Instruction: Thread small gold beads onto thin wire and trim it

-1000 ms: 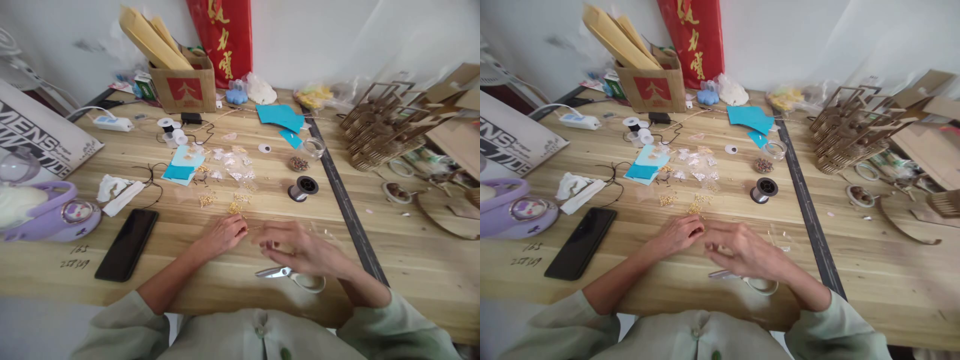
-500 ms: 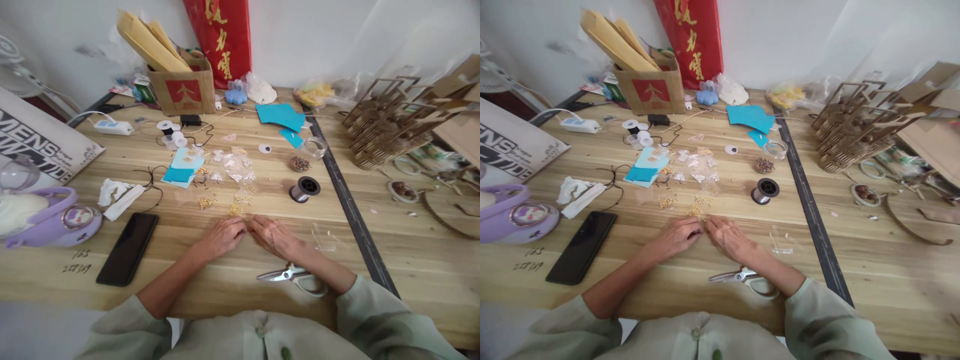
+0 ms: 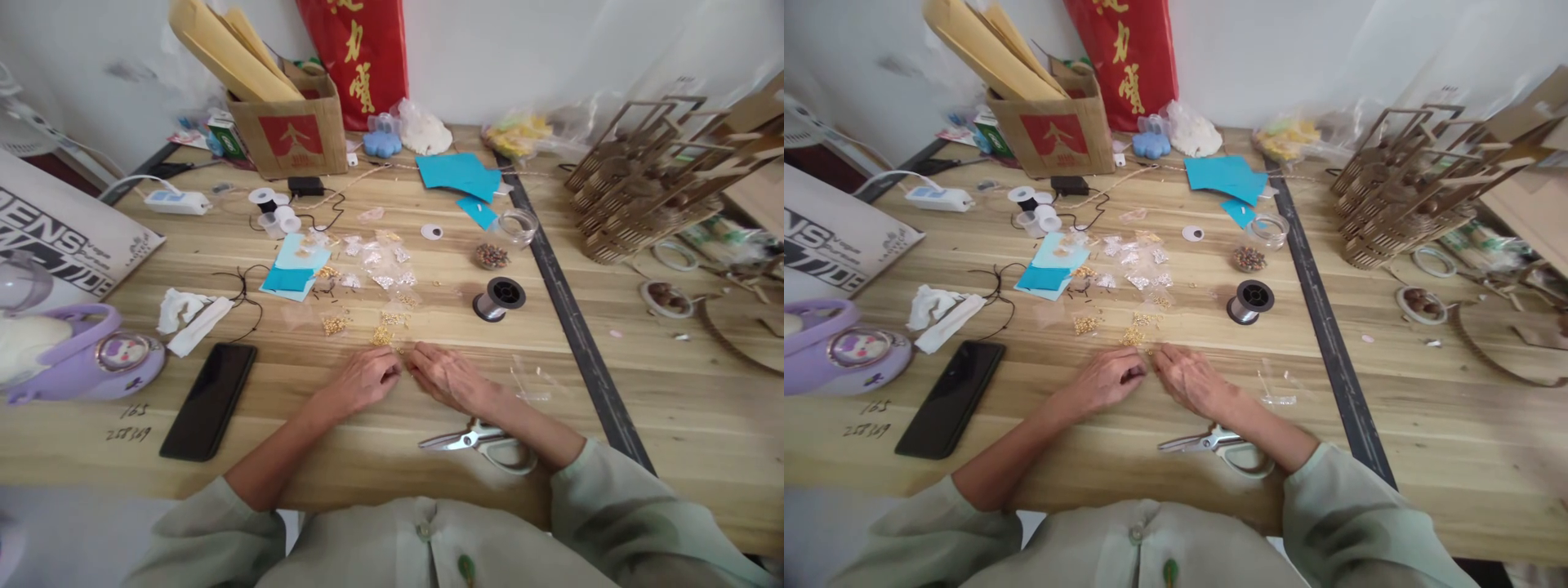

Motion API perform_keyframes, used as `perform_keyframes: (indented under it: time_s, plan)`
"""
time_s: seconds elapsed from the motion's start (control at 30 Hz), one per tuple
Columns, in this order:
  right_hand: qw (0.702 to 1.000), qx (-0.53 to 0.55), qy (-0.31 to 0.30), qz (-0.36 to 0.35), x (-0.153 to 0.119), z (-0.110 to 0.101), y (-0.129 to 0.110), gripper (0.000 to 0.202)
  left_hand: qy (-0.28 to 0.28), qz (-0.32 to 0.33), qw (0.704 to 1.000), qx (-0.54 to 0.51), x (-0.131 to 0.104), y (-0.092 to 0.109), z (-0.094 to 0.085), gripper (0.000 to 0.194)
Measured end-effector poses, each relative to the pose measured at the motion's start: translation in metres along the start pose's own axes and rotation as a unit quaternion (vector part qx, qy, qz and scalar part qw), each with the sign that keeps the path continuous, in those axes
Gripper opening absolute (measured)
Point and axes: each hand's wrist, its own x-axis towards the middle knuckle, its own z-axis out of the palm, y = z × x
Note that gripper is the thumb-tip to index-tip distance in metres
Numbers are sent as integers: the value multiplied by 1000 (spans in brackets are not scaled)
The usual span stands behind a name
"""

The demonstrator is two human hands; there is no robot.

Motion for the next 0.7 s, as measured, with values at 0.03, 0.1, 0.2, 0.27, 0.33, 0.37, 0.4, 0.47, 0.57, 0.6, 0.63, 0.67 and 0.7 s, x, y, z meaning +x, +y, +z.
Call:
perform_keyframes:
  time_s: [0.03,0.1,0.2,0.27,0.33,0.37,0.4,0.47,0.57,0.6,0.63,0.67,0.7]
  plan:
    - [1000,10,2,-1,0,-1,1,16,9,4,1000,-2,0,1,1,9]
    - [999,37,7,-10,1,-2,3,15,31,27,999,-6,0,4,5,10]
    - [996,90,10,-26,2,-3,10,13,63,87,994,2,0,7,12,16]
    - [992,124,10,-30,3,-3,14,10,82,116,989,26,1,8,16,20]
    - [988,152,10,-33,3,-2,17,9,94,132,985,53,1,9,18,23]
    - [986,162,9,-35,4,-2,18,8,96,136,984,65,1,9,18,23]
    - [985,169,9,-36,4,-1,19,8,94,139,983,75,1,9,18,24]
    - [984,175,11,-42,4,0,21,8,86,143,982,87,1,8,19,24]
    - [984,171,15,-48,4,2,22,8,78,144,981,100,2,8,20,24]
    - [984,168,17,-48,4,3,22,8,76,144,981,103,2,8,21,24]
    - [985,164,18,-49,3,3,22,8,76,143,981,106,2,7,21,23]
    - [986,160,19,-49,3,4,22,8,75,141,981,106,2,7,21,23]
    - [986,157,20,-50,3,4,22,8,73,138,982,105,2,7,20,23]
